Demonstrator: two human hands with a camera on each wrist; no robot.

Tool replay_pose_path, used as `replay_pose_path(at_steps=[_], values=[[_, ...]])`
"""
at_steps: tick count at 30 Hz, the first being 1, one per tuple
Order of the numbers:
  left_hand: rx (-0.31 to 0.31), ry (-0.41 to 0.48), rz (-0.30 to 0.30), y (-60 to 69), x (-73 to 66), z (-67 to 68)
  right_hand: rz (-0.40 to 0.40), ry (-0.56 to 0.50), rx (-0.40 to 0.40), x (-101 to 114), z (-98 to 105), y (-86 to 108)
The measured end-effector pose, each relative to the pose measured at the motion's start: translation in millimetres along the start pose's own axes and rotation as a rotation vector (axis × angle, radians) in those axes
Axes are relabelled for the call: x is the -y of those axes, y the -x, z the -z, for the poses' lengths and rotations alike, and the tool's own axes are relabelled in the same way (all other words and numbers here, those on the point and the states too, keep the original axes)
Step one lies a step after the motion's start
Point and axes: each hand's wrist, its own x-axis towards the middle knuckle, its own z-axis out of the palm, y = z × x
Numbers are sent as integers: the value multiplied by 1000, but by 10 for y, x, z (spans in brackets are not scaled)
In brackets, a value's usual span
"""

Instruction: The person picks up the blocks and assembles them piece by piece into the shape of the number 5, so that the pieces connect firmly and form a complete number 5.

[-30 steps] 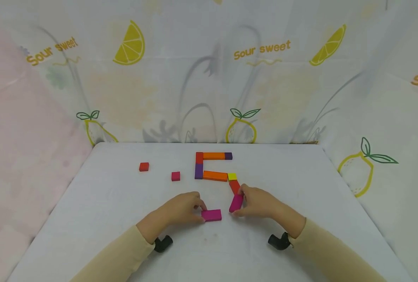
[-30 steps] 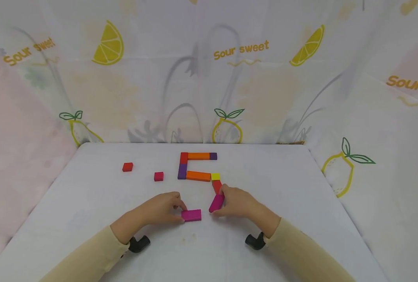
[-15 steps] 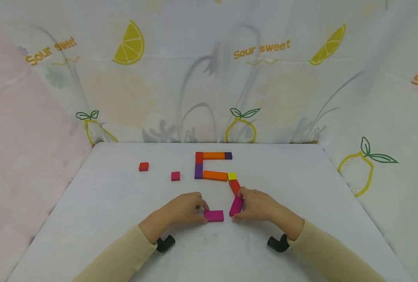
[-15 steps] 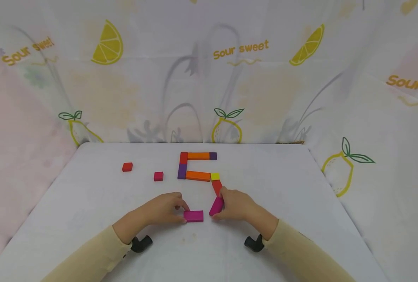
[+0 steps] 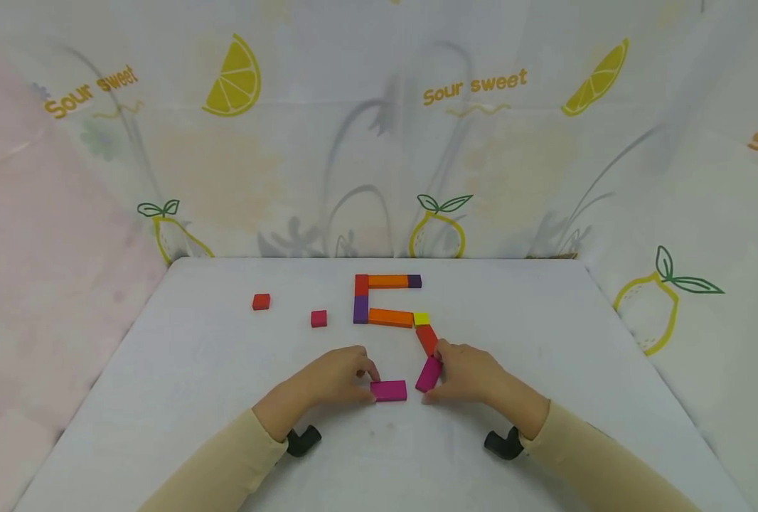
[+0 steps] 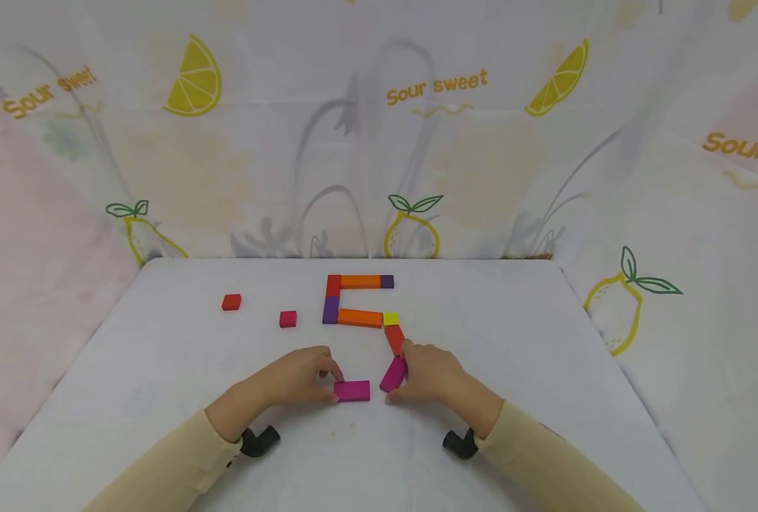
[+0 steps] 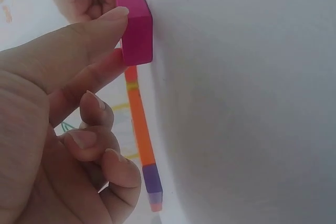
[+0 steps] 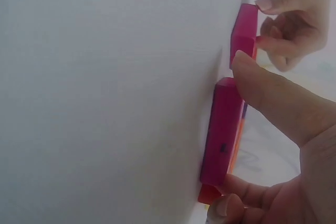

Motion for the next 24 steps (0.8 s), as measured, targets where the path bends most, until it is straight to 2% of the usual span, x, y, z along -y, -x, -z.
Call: replay_pose_path(at_steps=[13,24], values=[[-10,-14,-31,-34,-31,-37,-23,-20,4,-7,25,12],[-15,-12,-20,-43,-33,-48,-30,-28,-11,-12,-22,-15]])
